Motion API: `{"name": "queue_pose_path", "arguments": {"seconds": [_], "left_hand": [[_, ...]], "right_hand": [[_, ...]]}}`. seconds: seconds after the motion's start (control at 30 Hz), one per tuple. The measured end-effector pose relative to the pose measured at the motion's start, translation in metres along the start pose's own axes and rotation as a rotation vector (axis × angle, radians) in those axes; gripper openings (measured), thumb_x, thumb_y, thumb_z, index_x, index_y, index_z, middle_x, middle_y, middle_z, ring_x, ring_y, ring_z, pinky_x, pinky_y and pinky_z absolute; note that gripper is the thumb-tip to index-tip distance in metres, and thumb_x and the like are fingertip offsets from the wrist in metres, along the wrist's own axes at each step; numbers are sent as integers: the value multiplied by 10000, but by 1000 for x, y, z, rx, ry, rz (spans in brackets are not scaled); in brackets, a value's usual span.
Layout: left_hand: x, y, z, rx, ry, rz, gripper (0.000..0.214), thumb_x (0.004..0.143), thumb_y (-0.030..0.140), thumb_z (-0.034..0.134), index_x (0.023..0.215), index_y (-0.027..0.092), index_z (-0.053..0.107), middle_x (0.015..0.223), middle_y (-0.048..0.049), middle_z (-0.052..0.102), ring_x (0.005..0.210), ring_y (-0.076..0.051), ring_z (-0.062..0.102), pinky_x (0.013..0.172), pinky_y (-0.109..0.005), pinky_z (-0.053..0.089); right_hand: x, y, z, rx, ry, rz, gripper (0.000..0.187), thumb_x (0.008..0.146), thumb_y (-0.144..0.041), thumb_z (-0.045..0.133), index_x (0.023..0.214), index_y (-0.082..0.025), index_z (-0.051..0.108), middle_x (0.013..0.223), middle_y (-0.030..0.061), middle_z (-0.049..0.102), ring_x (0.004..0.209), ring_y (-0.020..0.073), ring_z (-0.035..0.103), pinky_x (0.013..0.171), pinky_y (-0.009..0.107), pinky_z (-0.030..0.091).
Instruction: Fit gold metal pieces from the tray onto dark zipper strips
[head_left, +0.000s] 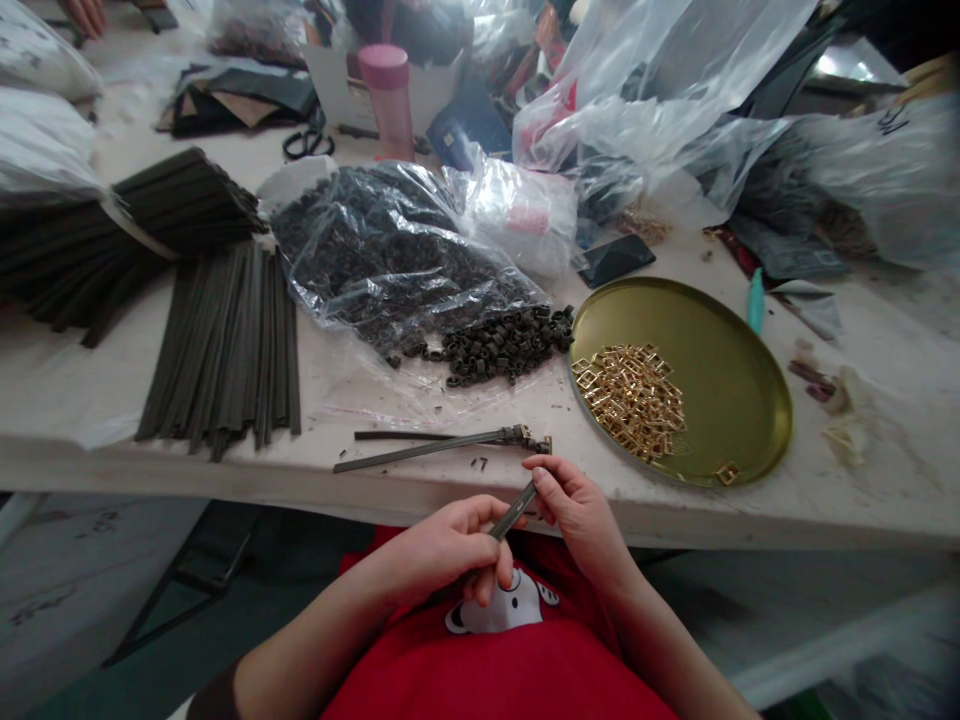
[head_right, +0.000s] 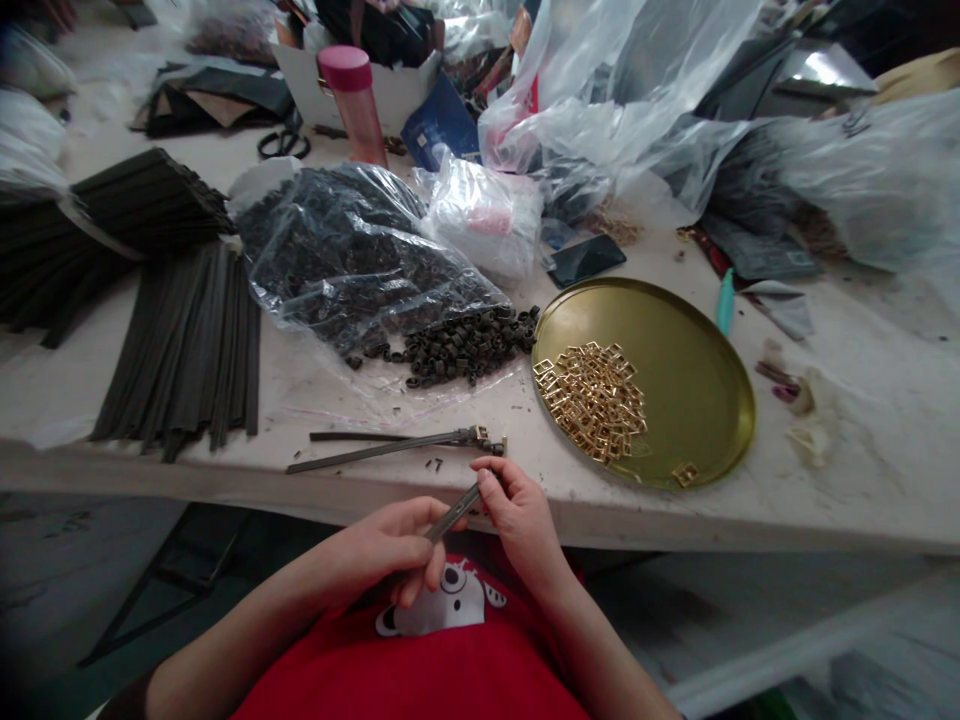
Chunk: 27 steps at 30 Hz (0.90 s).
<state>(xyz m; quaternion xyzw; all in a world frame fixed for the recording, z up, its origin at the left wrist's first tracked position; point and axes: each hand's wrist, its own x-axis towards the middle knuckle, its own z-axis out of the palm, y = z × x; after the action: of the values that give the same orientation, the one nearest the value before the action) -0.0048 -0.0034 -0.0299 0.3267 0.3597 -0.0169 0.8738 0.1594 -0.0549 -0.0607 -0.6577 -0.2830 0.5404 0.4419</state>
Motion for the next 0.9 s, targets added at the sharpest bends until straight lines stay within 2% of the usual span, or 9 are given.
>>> {"name": "queue_pose_path", "arguments": {"seconds": [0.33,0.9], "left_hand": [[-2,-4,-4,-104,-94,44,457,610,23,421,1044,135,509,641,20,609,402,-42,497,358,-115,355],[-2,-5,-4,-62,-78,38,425,627,34,429,1029,149,499,654,23,610,412,-43,500,360,-113,354]], "right_hand": [[-2,-4,2,-2,2,0,308,762,-441,549,897,-165,576,525,-65,408,470,94,355,446,222,280],[-1,-1,1,4,4,9,309,761,-448,555,895,-169,577,528,-65,410,469,95,354,451,221,296]]}}
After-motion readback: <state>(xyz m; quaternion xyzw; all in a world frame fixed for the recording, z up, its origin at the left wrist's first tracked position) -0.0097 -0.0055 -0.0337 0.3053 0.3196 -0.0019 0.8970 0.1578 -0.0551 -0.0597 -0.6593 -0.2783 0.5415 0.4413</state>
